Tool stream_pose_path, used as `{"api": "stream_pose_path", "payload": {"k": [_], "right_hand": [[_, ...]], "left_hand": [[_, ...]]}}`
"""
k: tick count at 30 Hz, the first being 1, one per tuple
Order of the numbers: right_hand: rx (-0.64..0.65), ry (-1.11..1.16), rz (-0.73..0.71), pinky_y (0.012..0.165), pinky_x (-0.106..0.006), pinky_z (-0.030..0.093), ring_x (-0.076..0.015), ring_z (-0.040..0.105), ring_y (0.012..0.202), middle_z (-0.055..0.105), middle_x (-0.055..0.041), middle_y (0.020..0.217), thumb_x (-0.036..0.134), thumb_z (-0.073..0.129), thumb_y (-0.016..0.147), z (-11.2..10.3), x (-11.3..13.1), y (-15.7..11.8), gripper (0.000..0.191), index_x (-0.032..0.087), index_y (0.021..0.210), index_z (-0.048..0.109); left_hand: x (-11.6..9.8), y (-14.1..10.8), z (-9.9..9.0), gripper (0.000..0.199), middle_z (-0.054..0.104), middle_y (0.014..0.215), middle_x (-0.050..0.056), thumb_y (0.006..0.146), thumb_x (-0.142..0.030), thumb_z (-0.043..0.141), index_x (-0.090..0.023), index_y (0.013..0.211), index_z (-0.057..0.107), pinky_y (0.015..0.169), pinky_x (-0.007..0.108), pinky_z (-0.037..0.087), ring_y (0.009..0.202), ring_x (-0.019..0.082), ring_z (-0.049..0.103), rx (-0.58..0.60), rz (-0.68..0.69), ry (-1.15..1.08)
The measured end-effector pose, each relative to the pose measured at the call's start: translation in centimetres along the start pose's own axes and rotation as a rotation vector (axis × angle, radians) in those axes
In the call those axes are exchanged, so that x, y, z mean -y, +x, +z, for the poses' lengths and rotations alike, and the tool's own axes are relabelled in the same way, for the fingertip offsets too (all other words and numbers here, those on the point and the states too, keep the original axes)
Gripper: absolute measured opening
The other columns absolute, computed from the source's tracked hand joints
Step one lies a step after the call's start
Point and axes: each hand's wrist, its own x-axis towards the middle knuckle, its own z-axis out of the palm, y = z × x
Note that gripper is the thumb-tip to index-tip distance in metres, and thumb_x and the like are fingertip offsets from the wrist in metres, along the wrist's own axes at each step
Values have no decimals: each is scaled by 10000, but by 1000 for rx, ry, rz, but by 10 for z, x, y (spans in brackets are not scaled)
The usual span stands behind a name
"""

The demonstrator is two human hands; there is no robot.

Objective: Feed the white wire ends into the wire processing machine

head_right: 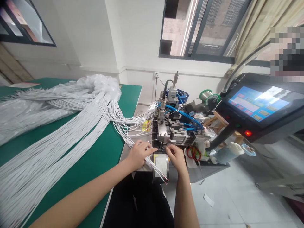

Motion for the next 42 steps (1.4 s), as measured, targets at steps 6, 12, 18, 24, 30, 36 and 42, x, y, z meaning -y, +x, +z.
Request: {"api": "stream_pose_path", "payload": {"k": [6, 12, 18, 24, 30, 36, 42], "right_hand": [[10, 450, 197, 530, -228, 280, -112, 363, 549, 411, 44, 561, 391, 620, 750, 11, -6, 2, 297, 185, 595, 474], [-18, 572, 313, 462, -223, 277, -97, 325, 464, 381, 59, 506, 437, 596, 690, 24, -10, 1, 286, 198, 610, 460], [-75, 583, 330, 469, -230, 304, -105, 379, 463, 460, 42, 525, 492, 636, 692, 25, -11, -5, 338, 186, 629, 506], [-168, 438, 292, 493, -240, 336, -139, 460, 527, 548, 0, 581, 531, 650, 722, 5, -3, -21, 374, 164, 687, 592], [-2, 202, 207, 495, -242, 330, -121, 409, 493, 510, 16, 556, 490, 545, 848, -27, 30, -42, 344, 172, 735, 612], [433, 86, 94, 521, -237, 343, -146, 487, 583, 606, -21, 650, 468, 550, 850, -40, 62, -55, 336, 170, 742, 662], [477, 2, 61, 485, -232, 299, -127, 453, 551, 597, -8, 638, 422, 578, 845, -37, 64, -56, 269, 186, 755, 669]], "left_hand": [[-2, 0, 1, 479, 579, 977, 58, 780, -73, 503, -296, 1195, 587, 816, 380, 316, 911, 199, 526, 37, -78, -8], [-2, 1, 1, 477, 595, 959, 60, 728, -71, 547, -284, 1147, 630, 810, 384, 312, 896, 205, 511, 40, -99, -10], [-1, 0, -2, 371, 622, 940, 64, 745, -91, 542, -236, 1061, 672, 817, 392, 333, 884, 205, 525, -84, -80, -34], [-2, 0, -3, 382, 614, 1141, 94, 725, -80, 546, -196, 1074, 650, 899, 439, 333, 1052, 245, 518, -90, -86, -25], [-3, -1, -2, 467, 547, 1268, 127, 744, -100, 536, -209, 1196, 580, 930, 462, 334, 1149, 266, 477, -85, -119, -8], [-4, 0, -5, 387, 580, 1224, 93, 787, -131, 537, -227, 1157, 597, 933, 436, 328, 1124, 240, 509, -115, -122, -25], [-3, 0, -4, 368, 585, 1210, 86, 786, -144, 551, -234, 1139, 605, 928, 430, 321, 1111, 239, 512, -125, -120, -25]]}}
